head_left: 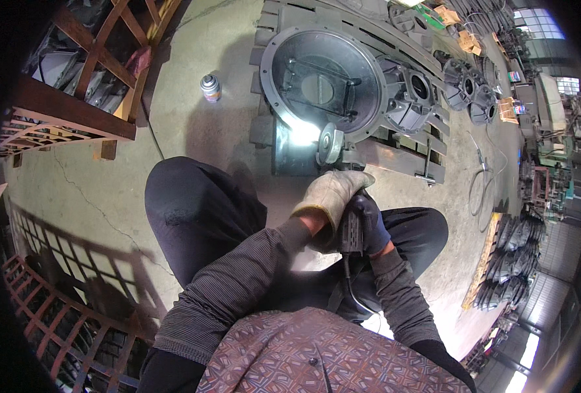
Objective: The person sits on the floor and uses an angle grinder to smooth the edges of a metal housing. They rotate the part to access different sides, then place it on a nearby rack and repeat the process with another identical part.
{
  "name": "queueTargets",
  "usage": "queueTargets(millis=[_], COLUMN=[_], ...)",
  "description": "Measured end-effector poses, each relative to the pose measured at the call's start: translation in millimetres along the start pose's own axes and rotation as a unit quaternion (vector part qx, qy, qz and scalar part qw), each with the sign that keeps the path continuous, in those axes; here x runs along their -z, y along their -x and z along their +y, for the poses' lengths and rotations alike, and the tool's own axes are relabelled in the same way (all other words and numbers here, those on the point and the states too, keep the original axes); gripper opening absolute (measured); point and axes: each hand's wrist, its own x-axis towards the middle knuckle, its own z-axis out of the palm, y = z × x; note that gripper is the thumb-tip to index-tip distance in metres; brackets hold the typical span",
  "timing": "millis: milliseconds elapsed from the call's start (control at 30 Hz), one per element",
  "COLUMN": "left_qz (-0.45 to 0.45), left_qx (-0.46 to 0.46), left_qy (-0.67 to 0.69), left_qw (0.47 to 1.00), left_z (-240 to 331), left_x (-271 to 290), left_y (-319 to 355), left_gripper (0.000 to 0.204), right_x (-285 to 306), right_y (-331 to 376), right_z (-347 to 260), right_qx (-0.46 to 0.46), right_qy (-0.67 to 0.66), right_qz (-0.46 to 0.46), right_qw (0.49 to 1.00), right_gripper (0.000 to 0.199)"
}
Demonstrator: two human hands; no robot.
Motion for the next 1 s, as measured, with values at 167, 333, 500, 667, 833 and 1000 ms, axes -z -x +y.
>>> queueTargets(millis=[167,333,500,667,833,1000], left_qz=[-0.064,-0.013,0.001,-0.04,-0.036,-0.001], left_qx=[0.052,0.028,0.006,-0.024,0.021,0.02], left_qy=[-0.042,-0.02,-0.016,-0.083,-0.038,-0.016], left_qw=[0.996,0.999,1.0,0.995,0.998,1.0], left_z=[2.7,3.8,-0.7,-1.6,1.5,-9.5], left_x=[7.3,9.3,4.2,0.9,0.7,-4.5], left_y=[-2.2,8.4,6.1,-2.8,-2.9,2.8], left_gripper=[0.04,0.038,0.038,0.039,0.039,0.035], right_x=[1.6,2.6,6.4,1.2,-10.4,-10.9], right_y=[-3.5,-6.0,-5.3,-0.9,0.8,-1.9], right_z=[1.8,3.8,6.8,1.3,-6.3,-5.5], right_qx=[-0.062,-0.05,-0.033,-0.034,-0.043,-0.052], right_qy=[-0.057,-0.029,0.002,-0.059,0.021,-0.014], right_qz=[0.044,0.029,0.038,0.022,0.06,0.067], right_qw=[0.995,0.998,0.999,0.997,0.997,0.996], right_gripper=[0.045,0.047,0.048,0.048,0.049,0.048])
